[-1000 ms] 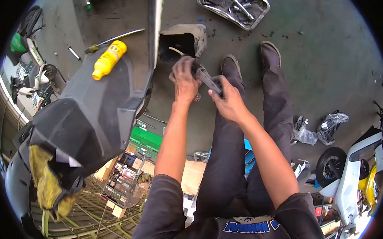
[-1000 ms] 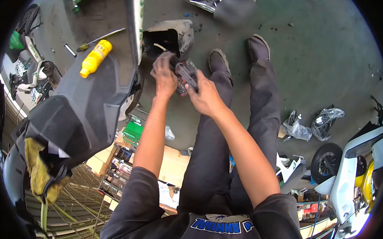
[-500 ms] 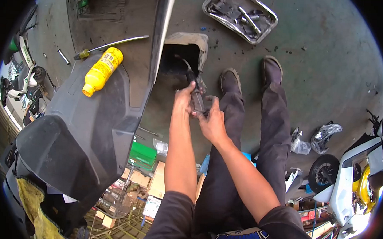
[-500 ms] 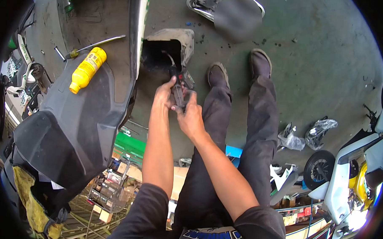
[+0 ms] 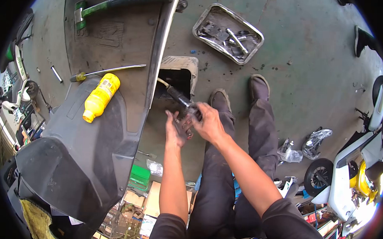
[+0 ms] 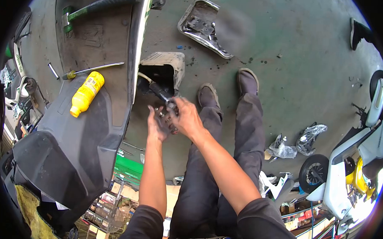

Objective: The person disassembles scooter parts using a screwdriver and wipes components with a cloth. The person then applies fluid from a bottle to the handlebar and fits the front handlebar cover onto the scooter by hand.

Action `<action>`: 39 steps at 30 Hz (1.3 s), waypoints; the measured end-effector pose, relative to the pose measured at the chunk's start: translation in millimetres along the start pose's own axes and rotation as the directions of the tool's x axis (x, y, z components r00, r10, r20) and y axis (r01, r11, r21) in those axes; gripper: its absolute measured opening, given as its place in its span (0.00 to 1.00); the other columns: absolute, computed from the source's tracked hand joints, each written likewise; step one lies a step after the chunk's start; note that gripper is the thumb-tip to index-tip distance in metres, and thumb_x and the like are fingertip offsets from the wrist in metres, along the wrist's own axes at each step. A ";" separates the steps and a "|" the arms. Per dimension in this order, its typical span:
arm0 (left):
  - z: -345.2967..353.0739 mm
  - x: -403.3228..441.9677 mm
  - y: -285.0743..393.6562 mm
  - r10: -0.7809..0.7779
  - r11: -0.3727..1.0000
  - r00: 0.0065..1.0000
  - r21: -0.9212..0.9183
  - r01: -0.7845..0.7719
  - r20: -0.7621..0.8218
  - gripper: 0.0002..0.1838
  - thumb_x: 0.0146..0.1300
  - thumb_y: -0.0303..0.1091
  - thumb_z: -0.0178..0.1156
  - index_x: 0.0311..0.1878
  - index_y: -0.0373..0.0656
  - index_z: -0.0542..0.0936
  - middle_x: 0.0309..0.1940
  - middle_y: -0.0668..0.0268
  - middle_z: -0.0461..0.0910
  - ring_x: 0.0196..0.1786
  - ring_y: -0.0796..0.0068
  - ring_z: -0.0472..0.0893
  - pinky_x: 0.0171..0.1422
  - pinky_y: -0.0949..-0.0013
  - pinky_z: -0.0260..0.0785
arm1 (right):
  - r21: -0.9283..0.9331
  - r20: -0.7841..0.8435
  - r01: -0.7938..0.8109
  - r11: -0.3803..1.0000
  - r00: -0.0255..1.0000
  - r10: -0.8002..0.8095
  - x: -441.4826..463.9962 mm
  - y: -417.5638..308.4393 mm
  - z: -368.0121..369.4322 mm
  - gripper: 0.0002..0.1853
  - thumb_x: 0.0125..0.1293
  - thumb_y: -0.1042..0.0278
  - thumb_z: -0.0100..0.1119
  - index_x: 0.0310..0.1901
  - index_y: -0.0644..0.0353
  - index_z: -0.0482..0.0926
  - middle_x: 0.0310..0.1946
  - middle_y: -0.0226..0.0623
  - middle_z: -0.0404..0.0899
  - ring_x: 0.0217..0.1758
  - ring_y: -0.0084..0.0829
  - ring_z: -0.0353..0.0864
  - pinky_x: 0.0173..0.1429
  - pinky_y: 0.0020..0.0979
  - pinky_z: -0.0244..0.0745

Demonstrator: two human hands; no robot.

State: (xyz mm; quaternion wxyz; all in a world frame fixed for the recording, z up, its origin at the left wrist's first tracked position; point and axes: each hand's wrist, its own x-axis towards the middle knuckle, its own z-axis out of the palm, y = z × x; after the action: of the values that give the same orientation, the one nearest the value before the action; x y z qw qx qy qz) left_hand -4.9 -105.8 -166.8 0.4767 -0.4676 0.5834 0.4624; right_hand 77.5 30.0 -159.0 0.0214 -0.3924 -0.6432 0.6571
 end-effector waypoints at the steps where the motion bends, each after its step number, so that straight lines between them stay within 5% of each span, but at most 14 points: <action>1: -13.1 -1.7 -14.4 0.009 0.993 1.000 0.119 -0.008 -0.006 0.51 0.56 0.76 0.51 0.65 0.37 0.62 0.52 0.53 0.73 0.55 0.57 0.74 0.65 0.43 0.61 | -0.011 -0.020 -0.140 0.990 0.990 0.140 2.8 6.9 -4.6 0.12 0.56 0.75 0.61 0.42 0.67 0.76 0.37 0.56 0.78 0.39 0.57 0.78 0.44 0.47 0.73; 3: -49.5 2.2 -58.9 0.156 0.794 0.988 0.594 -0.130 0.008 0.55 0.57 0.76 0.50 0.72 0.36 0.54 0.60 0.51 0.71 0.61 0.55 0.72 0.68 0.45 0.59 | -0.196 -0.063 -0.185 0.963 0.982 0.176 3.3 25.9 -11.2 0.11 0.56 0.75 0.61 0.41 0.67 0.77 0.34 0.56 0.78 0.38 0.56 0.78 0.43 0.46 0.73; 5: -78.0 -10.1 -122.8 0.179 0.542 0.973 0.840 0.028 -0.148 0.55 0.58 0.76 0.49 0.74 0.37 0.54 0.66 0.54 0.69 0.65 0.57 0.70 0.68 0.54 0.62 | -0.178 -0.026 -0.170 0.969 0.985 0.168 1.4 18.1 -21.1 0.10 0.56 0.75 0.60 0.39 0.67 0.77 0.32 0.55 0.77 0.37 0.55 0.79 0.42 0.46 0.73; 7: -108.2 -20.1 -169.9 -0.259 0.516 0.956 0.816 0.260 -0.140 0.53 0.59 0.76 0.45 0.74 0.41 0.57 0.73 0.55 0.57 0.74 0.57 0.58 0.76 0.62 0.49 | -0.029 0.044 -0.158 0.987 0.986 0.159 2.9 8.0 -29.7 0.10 0.56 0.74 0.61 0.39 0.68 0.77 0.30 0.56 0.77 0.36 0.54 0.79 0.41 0.46 0.73; 8: -104.0 -31.3 -173.7 -0.259 0.516 0.956 0.817 0.257 -0.137 0.53 0.59 0.76 0.45 0.74 0.41 0.57 0.73 0.55 0.57 0.74 0.57 0.58 0.76 0.62 0.49 | -0.095 0.020 -0.188 0.977 0.981 0.191 4.6 14.1 -33.2 0.11 0.56 0.73 0.61 0.40 0.68 0.77 0.30 0.55 0.77 0.36 0.54 0.79 0.41 0.47 0.72; 10: -93.2 -55.6 -173.1 -0.569 0.782 0.822 0.315 0.537 0.013 0.52 0.60 0.75 0.44 0.73 0.38 0.59 0.73 0.54 0.59 0.75 0.58 0.57 0.76 0.61 0.49 | -0.144 -0.001 -0.210 0.967 0.977 0.212 6.4 23.1 -37.1 0.11 0.56 0.73 0.61 0.40 0.68 0.77 0.30 0.56 0.77 0.36 0.54 0.79 0.41 0.47 0.72; 11: -96.4 -57.0 -174.3 -0.571 0.780 0.821 0.323 0.536 0.016 0.52 0.60 0.75 0.44 0.73 0.38 0.59 0.73 0.54 0.59 0.75 0.58 0.57 0.76 0.61 0.49 | -0.190 -0.015 -0.230 0.954 0.973 0.231 6.0 26.2 -40.1 0.11 0.56 0.73 0.61 0.41 0.68 0.77 0.30 0.56 0.77 0.36 0.54 0.79 0.41 0.47 0.72; 17: -110.1 -96.2 -147.2 -0.231 0.484 0.958 0.834 0.264 -0.169 0.51 0.62 0.74 0.44 0.68 0.29 0.64 0.67 0.43 0.65 0.70 0.51 0.65 0.75 0.59 0.52 | -0.126 -0.043 -0.202 0.971 0.979 0.198 -11.0 28.3 -23.4 0.10 0.55 0.74 0.65 0.39 0.67 0.79 0.31 0.48 0.81 0.33 0.37 0.83 0.39 0.35 0.76; 19: -67.4 -131.8 -122.6 -0.148 0.456 0.979 0.869 0.192 -0.138 0.51 0.62 0.73 0.44 0.66 0.28 0.66 0.66 0.40 0.65 0.70 0.49 0.65 0.74 0.58 0.53 | -0.030 -0.002 -0.279 0.960 0.960 0.279 -11.6 18.0 -23.0 0.12 0.55 0.73 0.64 0.40 0.69 0.76 0.35 0.58 0.78 0.41 0.57 0.79 0.45 0.48 0.73; 22: -41.8 -148.3 -115.2 -0.099 0.166 0.988 0.977 0.137 -0.122 0.52 0.61 0.73 0.44 0.67 0.27 0.64 0.65 0.36 0.64 0.70 0.45 0.63 0.74 0.55 0.54 | 0.039 0.017 -0.287 0.957 0.958 0.286 -13.1 2.9 -31.5 0.11 0.55 0.73 0.64 0.38 0.69 0.76 0.35 0.59 0.78 0.39 0.55 0.81 0.43 0.46 0.75; 25: -12.1 -166.5 -128.9 0.053 -0.079 0.983 0.981 0.180 -0.176 0.52 0.61 0.73 0.43 0.72 0.33 0.57 0.68 0.38 0.61 0.71 0.42 0.62 0.74 0.46 0.52 | 0.094 -0.029 -0.168 0.981 0.985 0.172 -11.3 -4.0 -29.9 0.10 0.56 0.73 0.65 0.38 0.67 0.79 0.28 0.47 0.82 0.32 0.35 0.84 0.39 0.34 0.76; 29: -12.8 -180.7 -142.9 0.056 -0.297 0.988 0.943 0.153 -0.143 0.49 0.61 0.74 0.42 0.76 0.47 0.51 0.72 0.39 0.51 0.71 0.38 0.61 0.70 0.28 0.45 | 0.125 -0.039 -0.338 0.933 0.938 0.345 -13.6 14.1 -2.2 0.07 0.59 0.72 0.63 0.36 0.66 0.80 0.23 0.41 0.83 0.28 0.34 0.84 0.39 0.35 0.77; 31: 12.3 -190.1 -137.0 0.023 -0.487 0.992 0.865 0.119 -0.124 0.48 0.61 0.73 0.43 0.76 0.50 0.51 0.73 0.40 0.48 0.70 0.38 0.62 0.70 0.26 0.43 | 0.223 -0.007 -0.344 0.912 0.935 0.354 -7.2 21.5 4.2 0.09 0.55 0.72 0.65 0.36 0.66 0.80 0.30 0.53 0.82 0.39 0.50 0.84 0.45 0.43 0.76; 39: 67.0 -185.0 -118.9 0.059 -0.616 0.984 0.770 0.167 -0.166 0.43 0.65 0.65 0.45 0.76 0.53 0.50 0.73 0.43 0.51 0.65 0.36 0.69 0.68 0.26 0.48 | 0.004 -0.009 -0.362 0.932 0.932 0.362 22.1 26.7 -6.3 0.10 0.59 0.73 0.56 0.41 0.67 0.78 0.40 0.61 0.78 0.47 0.59 0.78 0.52 0.50 0.73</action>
State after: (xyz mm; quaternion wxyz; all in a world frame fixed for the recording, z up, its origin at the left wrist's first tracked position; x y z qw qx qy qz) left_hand 140.7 -36.4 -3.0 0.6179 0.1592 0.6686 -0.3819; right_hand 78.3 42.5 -191.9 -0.0966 -0.5075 -0.5591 0.6485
